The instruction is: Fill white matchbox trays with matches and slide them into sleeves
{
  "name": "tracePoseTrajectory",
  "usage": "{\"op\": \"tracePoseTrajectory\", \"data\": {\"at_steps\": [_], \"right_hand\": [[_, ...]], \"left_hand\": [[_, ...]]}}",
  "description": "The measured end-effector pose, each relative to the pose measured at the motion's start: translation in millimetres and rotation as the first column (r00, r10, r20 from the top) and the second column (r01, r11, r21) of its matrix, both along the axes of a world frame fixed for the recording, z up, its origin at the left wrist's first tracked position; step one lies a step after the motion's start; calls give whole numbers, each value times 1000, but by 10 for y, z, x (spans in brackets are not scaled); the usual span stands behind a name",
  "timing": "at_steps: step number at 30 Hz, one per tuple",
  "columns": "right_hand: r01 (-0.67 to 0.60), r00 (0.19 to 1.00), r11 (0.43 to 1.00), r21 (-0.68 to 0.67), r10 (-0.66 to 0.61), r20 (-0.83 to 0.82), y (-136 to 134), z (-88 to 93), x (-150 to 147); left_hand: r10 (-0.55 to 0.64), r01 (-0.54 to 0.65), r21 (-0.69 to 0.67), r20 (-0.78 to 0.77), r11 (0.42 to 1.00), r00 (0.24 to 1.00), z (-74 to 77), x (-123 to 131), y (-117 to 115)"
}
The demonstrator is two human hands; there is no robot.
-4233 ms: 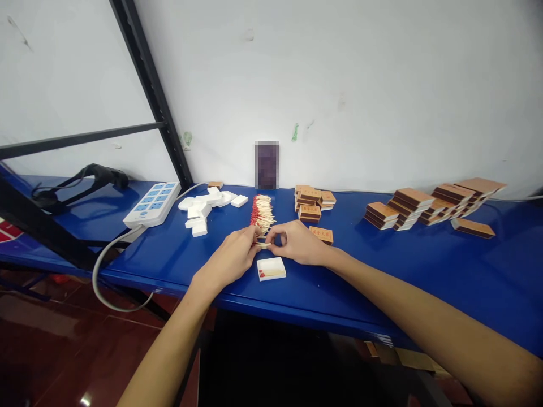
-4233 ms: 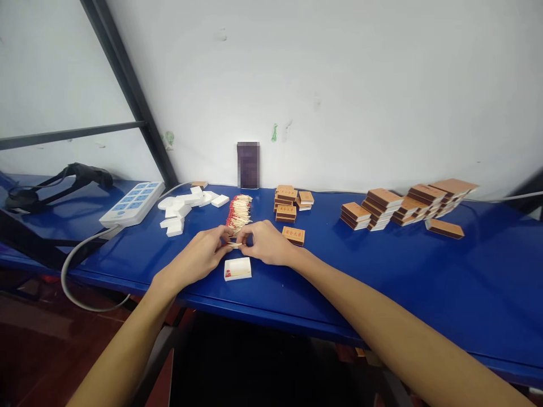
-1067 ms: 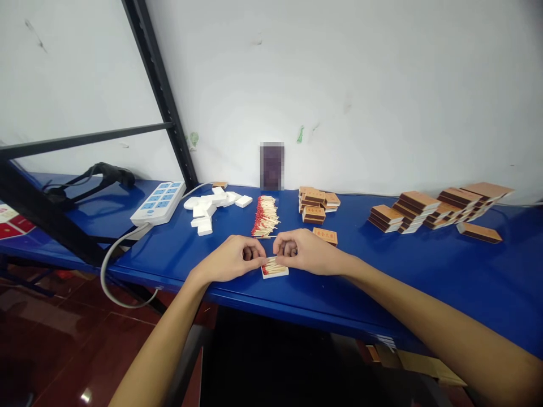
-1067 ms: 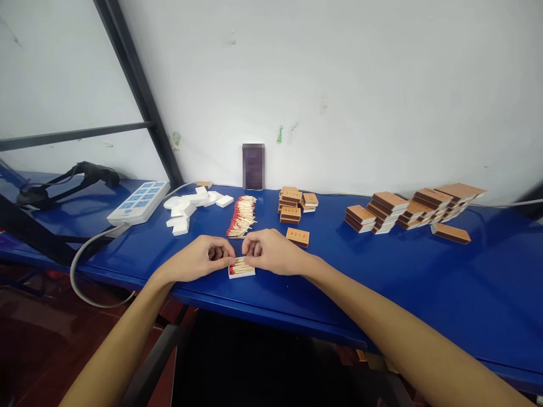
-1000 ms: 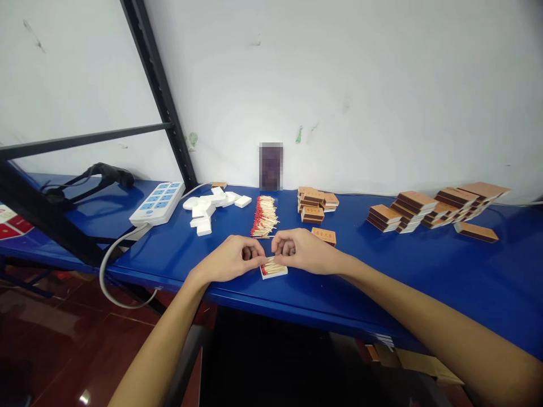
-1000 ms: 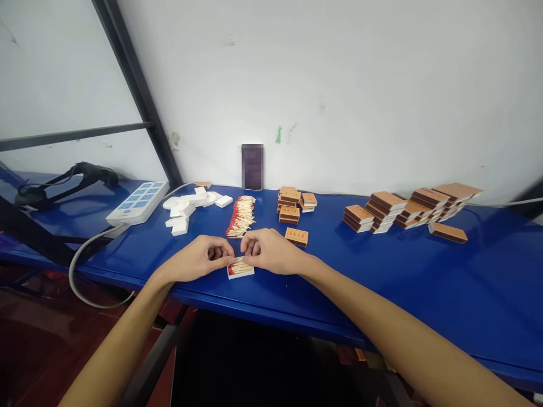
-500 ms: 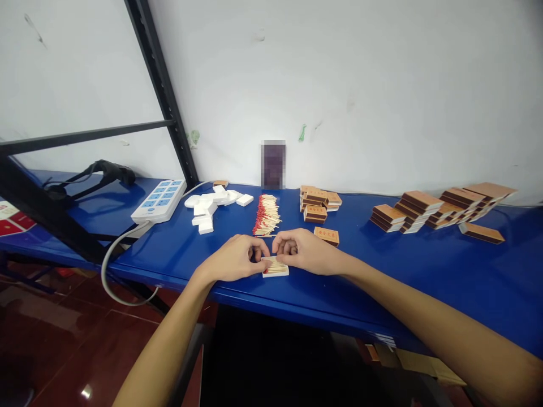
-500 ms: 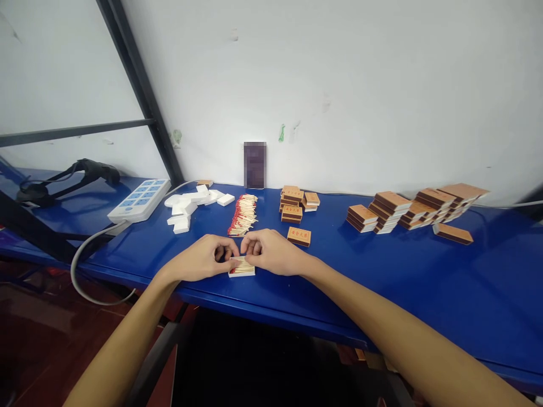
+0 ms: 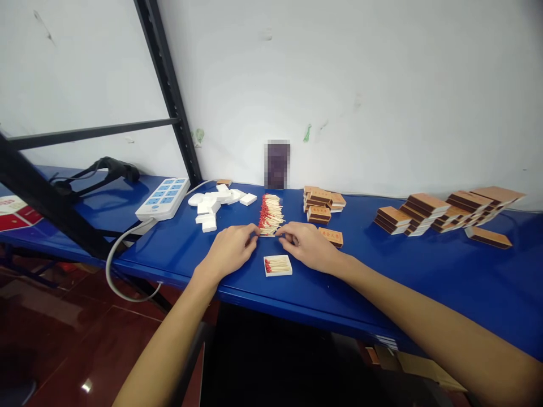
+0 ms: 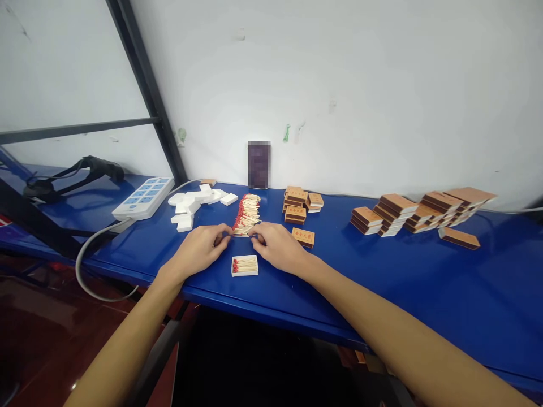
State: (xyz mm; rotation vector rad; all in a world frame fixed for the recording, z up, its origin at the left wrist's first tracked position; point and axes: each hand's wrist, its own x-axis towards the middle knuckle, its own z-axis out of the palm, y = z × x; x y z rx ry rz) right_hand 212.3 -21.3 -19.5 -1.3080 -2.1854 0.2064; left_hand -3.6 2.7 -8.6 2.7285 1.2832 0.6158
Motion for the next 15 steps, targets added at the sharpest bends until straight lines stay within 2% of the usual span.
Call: {"op": "tracePoseTrajectory", "data": {"at_steps": [6,15], "right_hand": [[143,986,990,-3,-142,91,46,-16,3],[68,992,997,-31,-64,108,17,-10,10]], "left_hand": [[50,-51,-16,-94,999,994,14,22,-28],[-17,14,-51,-58,999,998,7,5,-8]]}}
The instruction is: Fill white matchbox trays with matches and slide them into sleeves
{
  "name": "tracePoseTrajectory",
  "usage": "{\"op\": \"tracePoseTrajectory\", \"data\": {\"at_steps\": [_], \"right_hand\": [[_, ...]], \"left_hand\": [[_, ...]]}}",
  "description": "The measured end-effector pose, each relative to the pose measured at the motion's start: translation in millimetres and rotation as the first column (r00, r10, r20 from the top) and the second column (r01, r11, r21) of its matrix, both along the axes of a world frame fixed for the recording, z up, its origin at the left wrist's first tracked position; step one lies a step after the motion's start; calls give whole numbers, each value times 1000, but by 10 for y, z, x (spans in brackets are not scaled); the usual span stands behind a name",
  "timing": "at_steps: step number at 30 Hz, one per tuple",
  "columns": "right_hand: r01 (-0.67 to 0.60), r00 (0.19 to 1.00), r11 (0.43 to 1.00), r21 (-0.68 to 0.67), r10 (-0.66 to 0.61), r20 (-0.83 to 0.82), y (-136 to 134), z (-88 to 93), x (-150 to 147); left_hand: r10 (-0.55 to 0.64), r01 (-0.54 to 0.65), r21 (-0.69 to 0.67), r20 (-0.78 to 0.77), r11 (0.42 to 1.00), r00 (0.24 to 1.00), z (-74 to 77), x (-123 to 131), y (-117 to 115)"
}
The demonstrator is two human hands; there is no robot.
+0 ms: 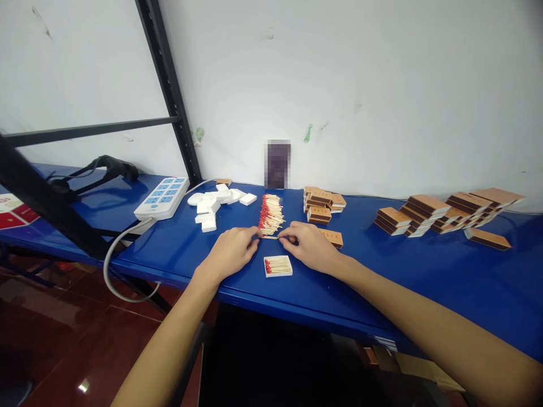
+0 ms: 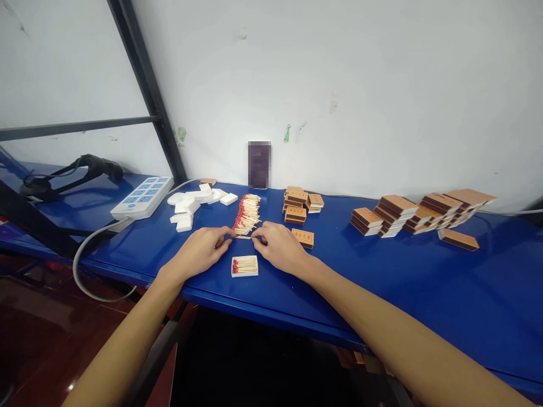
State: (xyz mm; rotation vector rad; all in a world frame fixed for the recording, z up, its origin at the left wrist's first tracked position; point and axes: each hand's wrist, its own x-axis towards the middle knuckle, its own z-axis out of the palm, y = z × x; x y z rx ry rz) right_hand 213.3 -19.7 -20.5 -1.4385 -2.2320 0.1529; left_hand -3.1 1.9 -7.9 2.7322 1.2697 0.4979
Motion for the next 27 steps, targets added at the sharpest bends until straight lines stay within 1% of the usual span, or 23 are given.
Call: {"op": "tracePoseTrajectory", "data": {"at_steps": [8,11,14,19,23,27], "right_hand": [[-1,1000,1000,-14,0,-12,5,12,-39],[-9,999,1000,28,10,-47,41,15,-14],[29,998,996,83,-24,-58,123,9,37],[46,999,993,107,-45,-12,231,-17,92],[39,998,990,139,-44,35,232,-28,84],[22,990,987,159,-43,133,227,-7,64]], "left_hand": [[-15,15,0,7,1000,1000,-2,-1,-9],[-28,28,-3,19,1000,999,0,-7,-13],[-32,32,-8,31,999,999,0,-11,-11],[-40,40,-23,21,999,999,4,-9,-8],[-37,37,-18,25,999,999,12,-3,-12],[-34,35,-34,25,999,999,23,3,-17]]}}
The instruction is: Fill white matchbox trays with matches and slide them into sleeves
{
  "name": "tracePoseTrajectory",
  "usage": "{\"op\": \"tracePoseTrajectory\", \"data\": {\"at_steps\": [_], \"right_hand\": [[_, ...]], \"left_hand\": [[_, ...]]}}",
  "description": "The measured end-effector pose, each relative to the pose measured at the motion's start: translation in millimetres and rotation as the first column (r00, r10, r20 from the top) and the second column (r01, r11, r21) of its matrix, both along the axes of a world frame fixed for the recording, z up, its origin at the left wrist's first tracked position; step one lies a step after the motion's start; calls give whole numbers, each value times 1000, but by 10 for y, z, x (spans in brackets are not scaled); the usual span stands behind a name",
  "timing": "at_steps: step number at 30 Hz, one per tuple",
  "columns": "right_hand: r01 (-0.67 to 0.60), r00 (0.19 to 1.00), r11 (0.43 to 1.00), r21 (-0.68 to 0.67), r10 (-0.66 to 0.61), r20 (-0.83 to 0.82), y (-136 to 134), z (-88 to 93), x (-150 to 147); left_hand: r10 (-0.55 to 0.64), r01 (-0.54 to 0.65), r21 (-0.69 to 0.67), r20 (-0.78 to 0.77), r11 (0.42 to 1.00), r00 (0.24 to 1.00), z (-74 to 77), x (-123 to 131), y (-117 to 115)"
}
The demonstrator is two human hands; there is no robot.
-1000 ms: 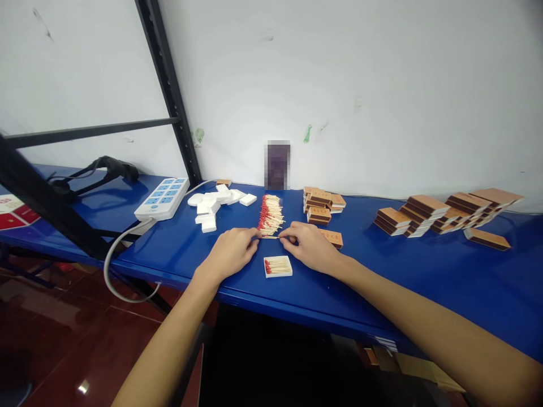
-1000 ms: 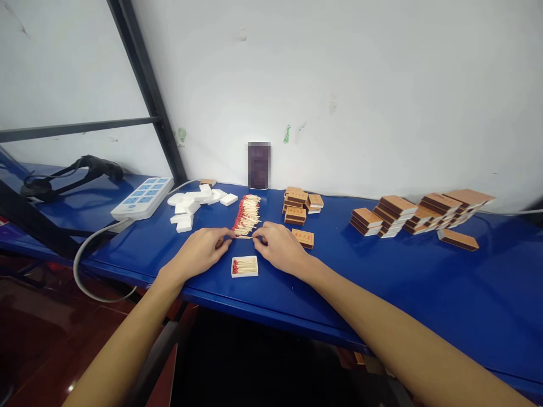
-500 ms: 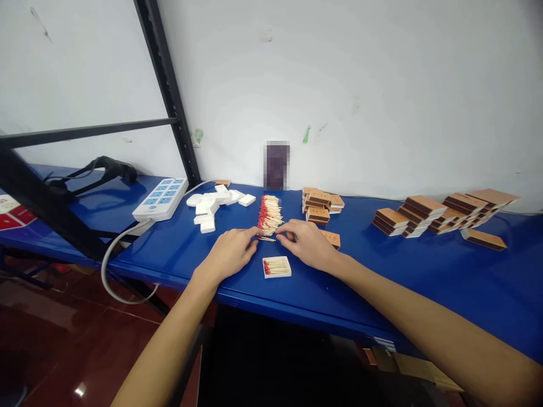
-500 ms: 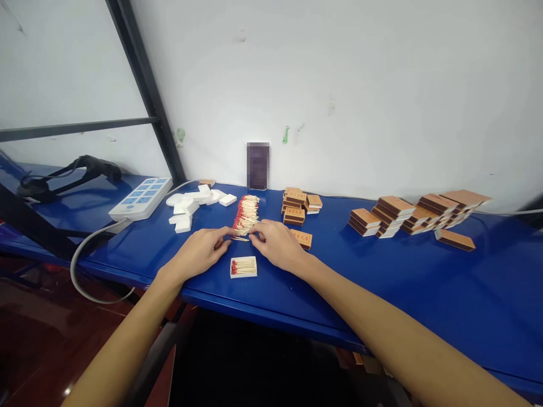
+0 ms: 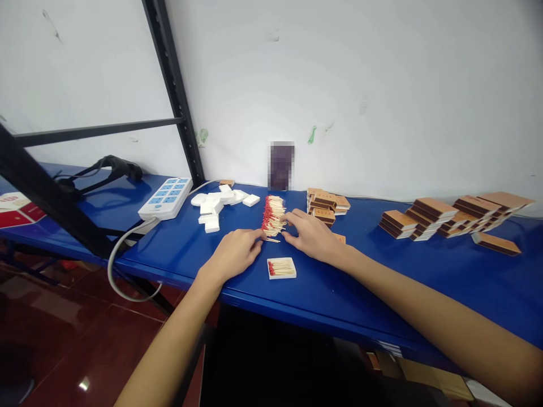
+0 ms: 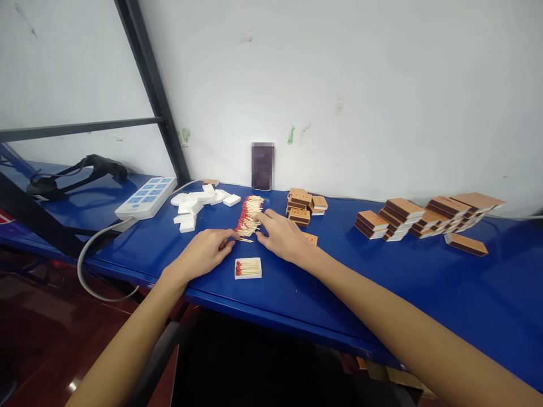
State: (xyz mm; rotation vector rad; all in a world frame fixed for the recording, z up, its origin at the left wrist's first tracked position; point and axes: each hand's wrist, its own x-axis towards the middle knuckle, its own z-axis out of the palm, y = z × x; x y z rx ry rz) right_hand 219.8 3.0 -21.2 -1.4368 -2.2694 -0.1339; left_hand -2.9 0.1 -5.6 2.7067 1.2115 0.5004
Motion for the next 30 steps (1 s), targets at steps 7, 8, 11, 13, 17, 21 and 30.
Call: {"op": "tracePoseTrajectory", "data": {"at_steps": [7,8,11,13,17,21,30], "right_hand": [[-18,986,997,76,5,166,57,72,-68],[-24,983,997,75,9,185,68,82,-84],[-21,977,998,52,10,214,94,112,-126],[-9,979,1000,29,3,202,103,135,-147],[6,985,1000,-3,-5,170,116,194,-172],[18,990,1000,-6,-17,143,115,260,-176],[-17,999,997,-75,14,-39,-90,287,-126]], "left_hand": [[3,-3,3,5,1000,1000,-7,-5,0],[6,-6,1,5,1000,1000,-8,-5,0],[12,-12,-9,-4,1000,1000,-7,0,-1],[10,-10,-11,-10,1000,1000,-5,2,-2],[3,-3,3,-11,1000,1000,-13,-4,-1],[-8,8,13,-1,1000,1000,-26,-13,1],[-23,26,-34,82,999,996,-10,-29,7]]}}
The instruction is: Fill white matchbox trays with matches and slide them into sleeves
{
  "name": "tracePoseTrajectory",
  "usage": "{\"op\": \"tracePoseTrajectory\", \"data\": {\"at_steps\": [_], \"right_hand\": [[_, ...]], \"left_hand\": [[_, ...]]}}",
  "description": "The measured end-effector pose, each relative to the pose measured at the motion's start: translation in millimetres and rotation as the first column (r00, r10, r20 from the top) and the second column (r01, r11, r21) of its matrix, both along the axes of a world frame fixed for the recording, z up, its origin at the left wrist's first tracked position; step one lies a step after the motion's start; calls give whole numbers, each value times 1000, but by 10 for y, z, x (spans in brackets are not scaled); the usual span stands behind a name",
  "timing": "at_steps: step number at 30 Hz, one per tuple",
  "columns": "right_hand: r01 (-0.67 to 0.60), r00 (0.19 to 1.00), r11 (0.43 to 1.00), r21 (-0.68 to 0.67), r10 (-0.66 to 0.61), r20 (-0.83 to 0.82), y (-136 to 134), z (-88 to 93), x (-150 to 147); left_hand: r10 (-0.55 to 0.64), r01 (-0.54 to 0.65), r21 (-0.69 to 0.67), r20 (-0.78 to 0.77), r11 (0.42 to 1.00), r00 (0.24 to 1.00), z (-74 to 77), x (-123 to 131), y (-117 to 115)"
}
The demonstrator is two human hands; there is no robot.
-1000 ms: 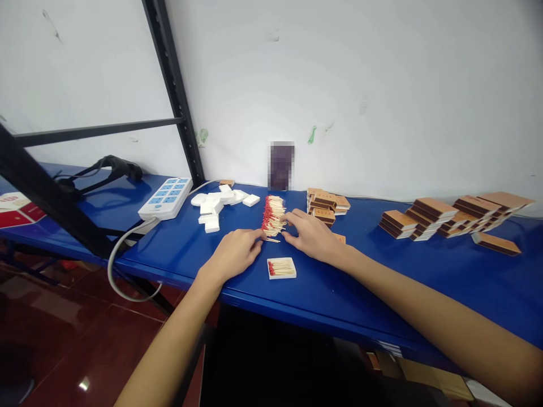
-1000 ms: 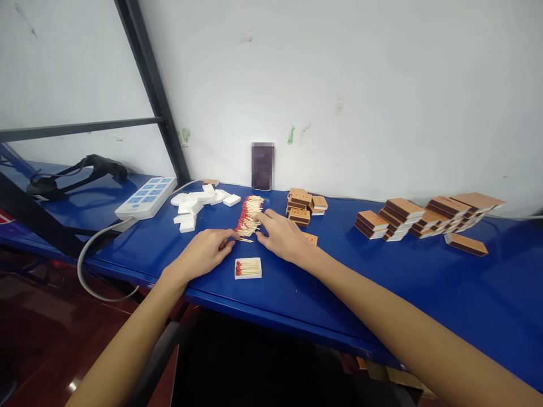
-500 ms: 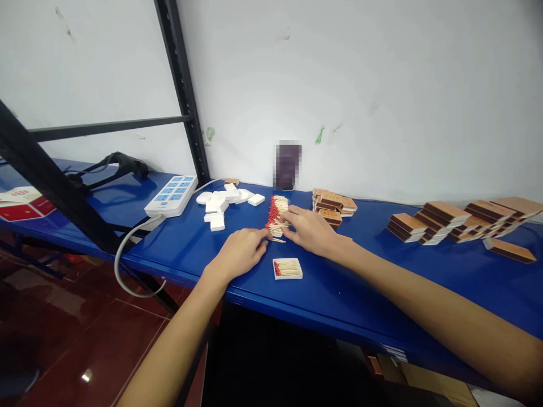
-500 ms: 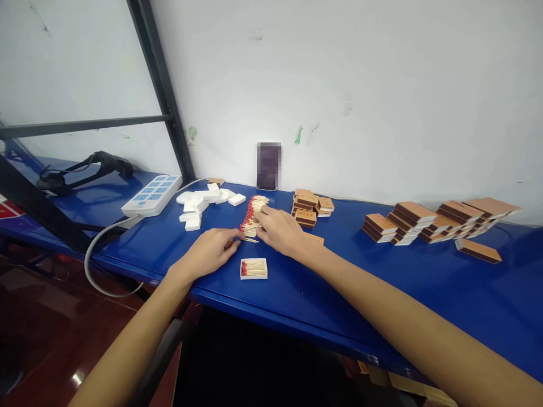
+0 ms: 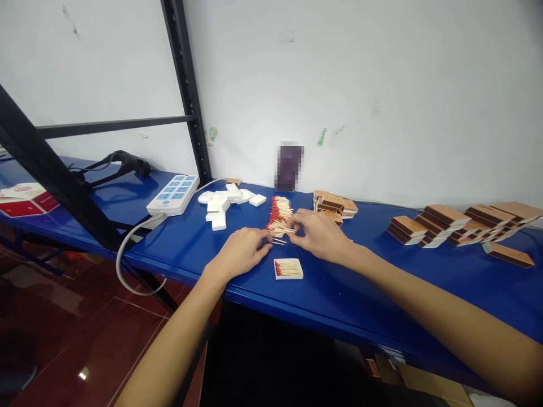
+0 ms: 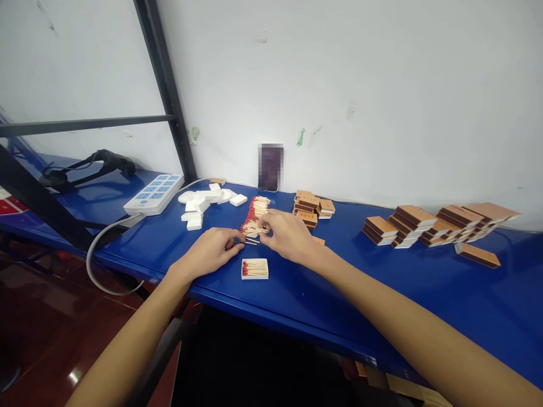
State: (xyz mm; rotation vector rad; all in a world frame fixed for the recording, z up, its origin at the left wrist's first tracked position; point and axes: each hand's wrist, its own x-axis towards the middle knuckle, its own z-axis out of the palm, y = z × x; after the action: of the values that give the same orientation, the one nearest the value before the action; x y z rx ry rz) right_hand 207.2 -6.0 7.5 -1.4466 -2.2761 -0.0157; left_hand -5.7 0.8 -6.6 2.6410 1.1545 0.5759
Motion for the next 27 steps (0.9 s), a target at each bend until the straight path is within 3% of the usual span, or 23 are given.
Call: {"op": "tracePoseTrajectory", "data": {"at_steps": [5,16,23,27], "right_hand": [[-6,998,997,-83,0,-64,-132,-83,-4],[-149,961,974,-171,102,-257,-125,-122,3],[45,988,994,-97,-59,-142,-81,-163,154],[87,991,993,-76,-94,-97,-26,-198,126]], "left_hand": [[13,-5,-75,101,997,995,27,-11,-44],[-51,49,38,54,998,997,-18,-15,-30],[-65,65,14,39,998,997,-23,-14,7],[-57,56,19,46,998,997,-20,-18,2]]}}
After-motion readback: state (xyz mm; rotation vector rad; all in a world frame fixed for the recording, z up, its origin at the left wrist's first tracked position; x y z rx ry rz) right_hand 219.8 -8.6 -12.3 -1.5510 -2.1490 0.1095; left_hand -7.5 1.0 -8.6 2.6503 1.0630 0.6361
